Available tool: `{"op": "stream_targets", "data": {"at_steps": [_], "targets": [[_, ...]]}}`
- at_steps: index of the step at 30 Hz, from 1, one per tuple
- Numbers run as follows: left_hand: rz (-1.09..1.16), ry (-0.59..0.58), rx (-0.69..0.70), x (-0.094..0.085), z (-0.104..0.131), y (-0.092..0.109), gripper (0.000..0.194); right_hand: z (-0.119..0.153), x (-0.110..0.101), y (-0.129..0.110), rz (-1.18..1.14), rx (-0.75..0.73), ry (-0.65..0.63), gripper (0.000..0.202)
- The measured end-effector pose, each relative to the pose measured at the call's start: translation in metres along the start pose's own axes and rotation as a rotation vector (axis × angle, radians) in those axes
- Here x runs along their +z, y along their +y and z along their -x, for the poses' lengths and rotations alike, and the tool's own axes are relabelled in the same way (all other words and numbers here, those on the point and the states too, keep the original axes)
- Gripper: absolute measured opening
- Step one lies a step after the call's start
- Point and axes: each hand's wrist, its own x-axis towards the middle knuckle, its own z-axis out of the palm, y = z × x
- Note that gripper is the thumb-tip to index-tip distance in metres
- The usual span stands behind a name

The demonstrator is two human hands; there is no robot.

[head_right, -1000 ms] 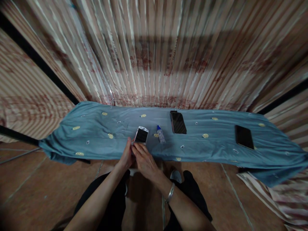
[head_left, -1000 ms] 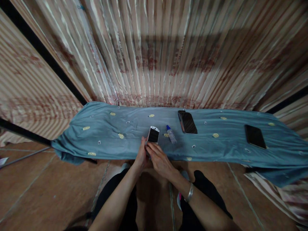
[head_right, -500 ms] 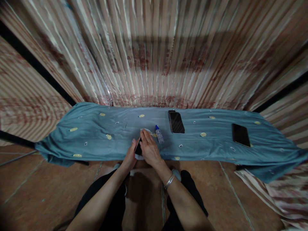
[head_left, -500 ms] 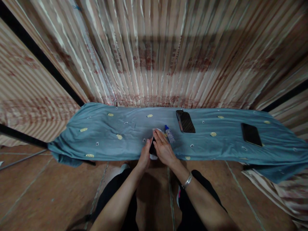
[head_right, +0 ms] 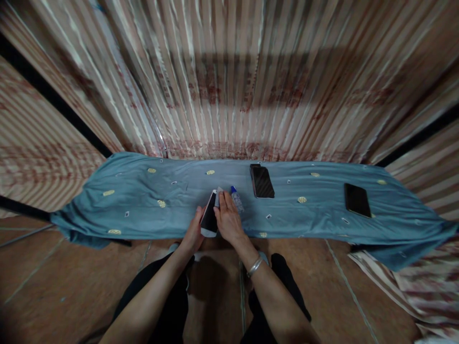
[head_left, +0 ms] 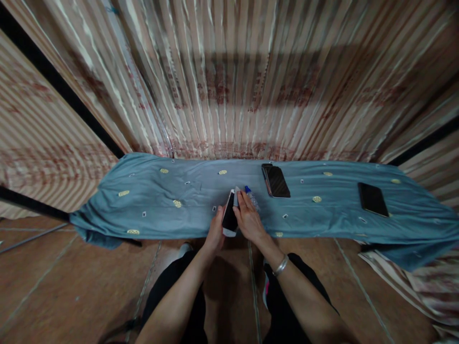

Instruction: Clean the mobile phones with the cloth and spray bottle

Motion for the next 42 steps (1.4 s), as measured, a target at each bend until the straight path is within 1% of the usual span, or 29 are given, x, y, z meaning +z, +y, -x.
{"op": "stream_targets", "data": {"at_steps": [5,10,16,19,24,30,33,36,39,42], "targets": [[0.058,-0.016,-0.093,0.001,0.002,0.003,0.048,0.001,0.003,0.01,-0.102,0.083,0.032,0.056],[0.114,0.018,-0.108,0.003,0.001,0.006,0.041,0.001,0.005,0.011,-0.101,0.122,0.01,0.056],[0.144,0.051,-0.092,0.001,-0.001,0.016,0.038,0.012,0.006,0.0,-0.118,0.041,0.0,0.055],[0.148,0.071,-0.08,-0.003,-0.005,0.02,0.037,0.021,0.006,-0.007,-0.108,0.009,-0.05,0.055],[0.134,0.156,-0.042,-0.01,-0.012,0.024,0.037,0.034,0.005,-0.019,-0.11,-0.049,-0.105,0.056],[0.17,0.189,0.003,-0.008,-0.011,0.033,0.034,0.042,-0.001,-0.028,-0.085,-0.102,-0.168,0.052],[0.192,0.19,-0.004,-0.008,-0.011,0.034,0.036,0.041,-0.005,-0.028,-0.024,-0.133,-0.12,0.045],[0.192,0.156,-0.022,-0.008,-0.012,0.033,0.036,0.038,-0.01,-0.028,0.039,-0.16,-0.058,0.04],[0.176,0.125,-0.012,-0.008,-0.012,0.033,0.039,0.035,-0.013,-0.029,0.078,-0.198,-0.06,0.039],[0.155,0.12,-0.012,-0.007,-0.01,0.034,0.046,0.033,-0.014,-0.032,0.104,-0.243,-0.076,0.038]]}}
